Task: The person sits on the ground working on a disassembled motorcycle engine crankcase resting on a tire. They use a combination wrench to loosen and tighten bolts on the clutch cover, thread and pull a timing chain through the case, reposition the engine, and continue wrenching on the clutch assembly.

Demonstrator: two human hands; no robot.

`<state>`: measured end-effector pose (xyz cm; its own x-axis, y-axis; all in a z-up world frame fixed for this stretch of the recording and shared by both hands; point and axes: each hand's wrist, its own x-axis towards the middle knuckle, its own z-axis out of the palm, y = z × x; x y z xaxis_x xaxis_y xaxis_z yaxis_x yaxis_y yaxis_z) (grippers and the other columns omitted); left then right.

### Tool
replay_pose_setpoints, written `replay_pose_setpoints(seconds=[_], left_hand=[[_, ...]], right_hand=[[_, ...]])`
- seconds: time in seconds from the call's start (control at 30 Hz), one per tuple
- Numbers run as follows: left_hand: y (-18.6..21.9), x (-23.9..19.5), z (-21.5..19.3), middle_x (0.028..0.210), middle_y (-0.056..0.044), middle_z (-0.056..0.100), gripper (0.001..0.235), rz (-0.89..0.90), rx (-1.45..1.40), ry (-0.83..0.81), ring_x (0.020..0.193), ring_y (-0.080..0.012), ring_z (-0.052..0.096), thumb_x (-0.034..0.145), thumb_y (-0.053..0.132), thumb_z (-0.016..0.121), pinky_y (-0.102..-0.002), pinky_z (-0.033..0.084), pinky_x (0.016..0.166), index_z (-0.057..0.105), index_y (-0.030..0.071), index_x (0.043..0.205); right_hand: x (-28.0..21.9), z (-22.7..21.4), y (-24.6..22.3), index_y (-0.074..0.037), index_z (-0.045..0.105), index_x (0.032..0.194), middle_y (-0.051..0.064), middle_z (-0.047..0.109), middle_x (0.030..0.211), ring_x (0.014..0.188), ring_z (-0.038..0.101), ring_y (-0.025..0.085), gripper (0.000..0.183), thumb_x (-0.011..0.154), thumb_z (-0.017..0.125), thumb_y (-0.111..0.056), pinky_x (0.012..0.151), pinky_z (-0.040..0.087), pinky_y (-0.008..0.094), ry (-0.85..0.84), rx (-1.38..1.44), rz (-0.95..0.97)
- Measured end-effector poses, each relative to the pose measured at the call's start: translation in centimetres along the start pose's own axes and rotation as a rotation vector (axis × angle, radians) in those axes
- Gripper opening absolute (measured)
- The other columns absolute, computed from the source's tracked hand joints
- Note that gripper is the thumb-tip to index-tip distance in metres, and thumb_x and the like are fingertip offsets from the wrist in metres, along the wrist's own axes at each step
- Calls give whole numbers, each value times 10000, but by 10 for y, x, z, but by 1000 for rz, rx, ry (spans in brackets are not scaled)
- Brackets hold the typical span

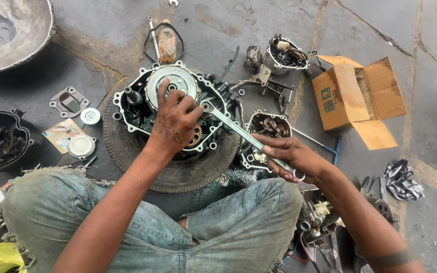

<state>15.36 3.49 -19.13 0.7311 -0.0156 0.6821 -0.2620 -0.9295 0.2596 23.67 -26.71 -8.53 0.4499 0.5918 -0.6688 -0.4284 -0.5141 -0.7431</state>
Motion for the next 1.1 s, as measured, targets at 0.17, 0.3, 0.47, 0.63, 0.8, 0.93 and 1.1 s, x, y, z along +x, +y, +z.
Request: replay_pose_setpoints(seconds=[0.17, 0.3, 0.47, 0.63, 0.8, 0.93, 1.1], left_hand=[[-4, -7, 3, 847, -17, 580, 238, -14, -27, 4, 1030, -230, 571, 905, -15, 678, -572, 241, 1272, 769, 87, 1100], [-7, -29, -5, 1104, -77, 596, 535, -83, -132, 108, 1184, -259, 513, 947, 186, 796, -503, 271, 1298, 629, 115, 1450], [-41, -63, -39, 1436, -180, 332, 1358, -294, -12, 350, 1375, -363, 319, 599, 721, 924, -525, 220, 1235, 218, 144, 1605], [-57, -73, -36, 1593, -289, 112, 1903, -483, -177, -116, 1483, -513, 164, 107, 813, 837, -627, 229, 1201, -92, 87, 1601], [-54, -77, -24, 1540, -265, 230, 1801, -477, -146, -33, 1474, -484, 282, 218, 844, 888, -625, 315, 1221, -21, 195, 1631], [-58, -81, -17, 1570, -348, 200, 1777, -400, -127, 57, 1470, -561, 247, 250, 832, 901, -671, 304, 1188, -22, 222, 1641], [-58, -85, -14, 1519, -324, 268, 1740, -485, -174, 45, 1449, -528, 300, 249, 835, 884, -686, 312, 1166, 29, 242, 1644]], right_hand=[[0, 0, 4, -192, 404, 1573, 14, 549, 539, 340, 482, 48, 567, 1017, 509, -190, 268, 386, 201, 6, 3, 7], [-2, 5, 4, -190, 404, 1570, 19, 553, 541, 333, 471, 49, 571, 1010, 514, -195, 260, 376, 200, 20, 14, 16], [0, 6, 6, -188, 422, 1564, 16, 560, 561, 333, 463, 45, 570, 1002, 518, -201, 258, 360, 188, 19, 51, 43], [0, 8, 1, -201, 437, 1546, 17, 559, 577, 325, 461, 51, 563, 989, 522, -200, 249, 349, 190, 49, 56, 76], [-1, 9, 7, -191, 467, 1538, 27, 545, 578, 310, 444, 56, 566, 976, 537, -191, 237, 346, 200, 74, 101, 78], [1, 12, 5, -177, 478, 1537, 34, 534, 571, 306, 439, 59, 564, 977, 548, -187, 231, 344, 203, 86, 106, 70], [2, 13, 17, -184, 485, 1527, 46, 544, 563, 299, 440, 68, 574, 959, 569, -184, 221, 342, 219, 122, 123, 78]])
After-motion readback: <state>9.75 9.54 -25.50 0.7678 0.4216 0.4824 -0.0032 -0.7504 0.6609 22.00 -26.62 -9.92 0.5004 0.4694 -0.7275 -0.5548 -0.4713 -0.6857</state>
